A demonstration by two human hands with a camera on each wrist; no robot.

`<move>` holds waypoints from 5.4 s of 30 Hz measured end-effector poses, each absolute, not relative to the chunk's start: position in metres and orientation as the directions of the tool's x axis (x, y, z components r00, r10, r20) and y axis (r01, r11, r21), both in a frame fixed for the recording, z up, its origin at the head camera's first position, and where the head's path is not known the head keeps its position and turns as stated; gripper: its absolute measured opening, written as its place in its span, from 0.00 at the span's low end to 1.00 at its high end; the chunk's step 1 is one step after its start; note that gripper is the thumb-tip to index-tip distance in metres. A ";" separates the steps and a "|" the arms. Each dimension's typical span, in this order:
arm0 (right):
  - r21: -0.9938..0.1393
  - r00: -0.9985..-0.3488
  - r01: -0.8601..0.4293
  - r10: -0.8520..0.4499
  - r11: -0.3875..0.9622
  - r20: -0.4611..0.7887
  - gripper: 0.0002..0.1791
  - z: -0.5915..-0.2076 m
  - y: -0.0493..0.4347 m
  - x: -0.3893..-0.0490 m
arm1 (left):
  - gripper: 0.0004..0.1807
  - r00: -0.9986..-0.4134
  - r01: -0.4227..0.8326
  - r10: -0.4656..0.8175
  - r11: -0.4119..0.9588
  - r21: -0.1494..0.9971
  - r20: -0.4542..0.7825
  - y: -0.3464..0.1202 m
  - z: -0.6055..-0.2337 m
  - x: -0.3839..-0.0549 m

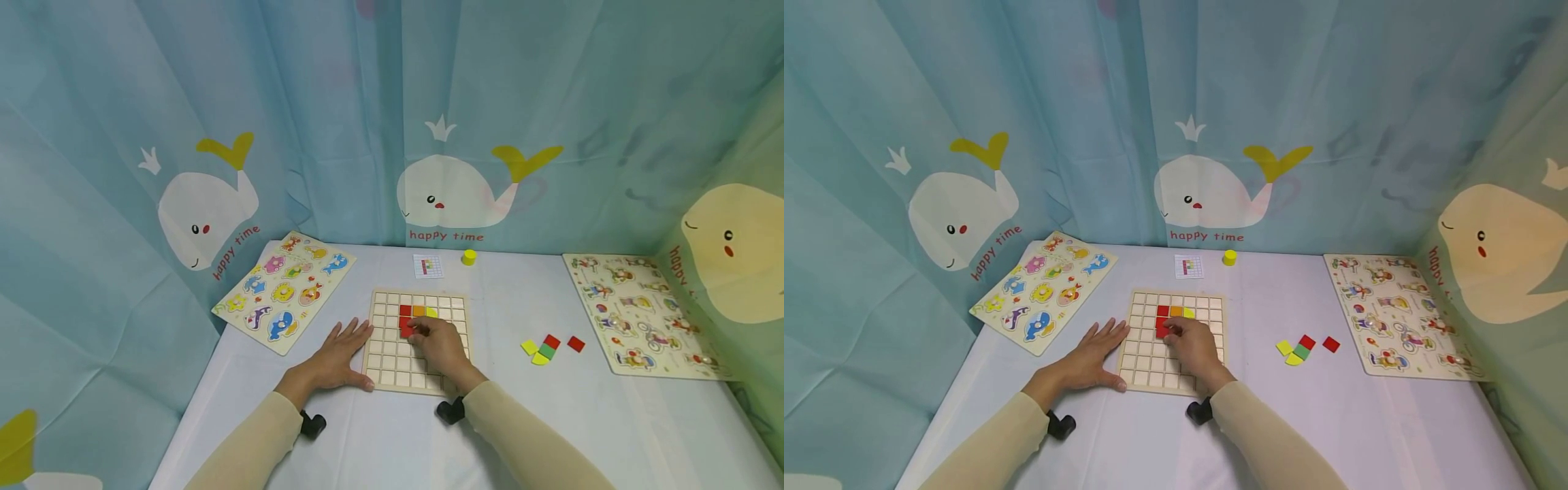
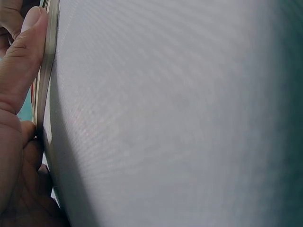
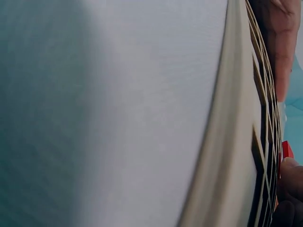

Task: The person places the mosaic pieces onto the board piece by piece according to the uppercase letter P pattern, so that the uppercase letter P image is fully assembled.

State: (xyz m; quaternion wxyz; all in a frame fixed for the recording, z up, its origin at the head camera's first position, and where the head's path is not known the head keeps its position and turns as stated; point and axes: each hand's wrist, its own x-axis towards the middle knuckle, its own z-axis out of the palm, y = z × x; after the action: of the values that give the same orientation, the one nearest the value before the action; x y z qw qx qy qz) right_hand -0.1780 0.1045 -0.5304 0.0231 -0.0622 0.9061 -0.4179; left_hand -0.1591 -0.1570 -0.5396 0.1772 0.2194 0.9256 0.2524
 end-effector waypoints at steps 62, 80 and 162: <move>-0.755 -0.985 -0.112 -0.175 0.646 -0.004 0.13 -0.530 0.103 -0.178 | 0.68 -0.846 0.303 0.488 0.773 0.557 -0.217 -0.157 -0.537 -0.157; -0.804 -0.992 -0.058 -0.124 0.592 -0.020 0.13 -0.529 0.105 -0.177 | 0.67 -0.845 0.308 0.492 0.768 0.561 -0.208 -0.156 -0.535 -0.158; -0.724 -0.957 0.182 0.290 0.665 0.026 0.28 -0.509 0.372 -0.126 | 0.67 -0.845 0.304 0.488 0.774 0.555 -0.218 -0.156 -0.538 -0.159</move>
State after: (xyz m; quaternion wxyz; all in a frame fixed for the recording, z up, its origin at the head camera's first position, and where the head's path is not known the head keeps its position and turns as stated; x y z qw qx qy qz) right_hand -0.1261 0.3721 -0.5089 -0.0698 0.1298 0.9097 -0.3882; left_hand -0.1586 -0.1563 -0.5383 0.1779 0.2140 0.9249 0.2589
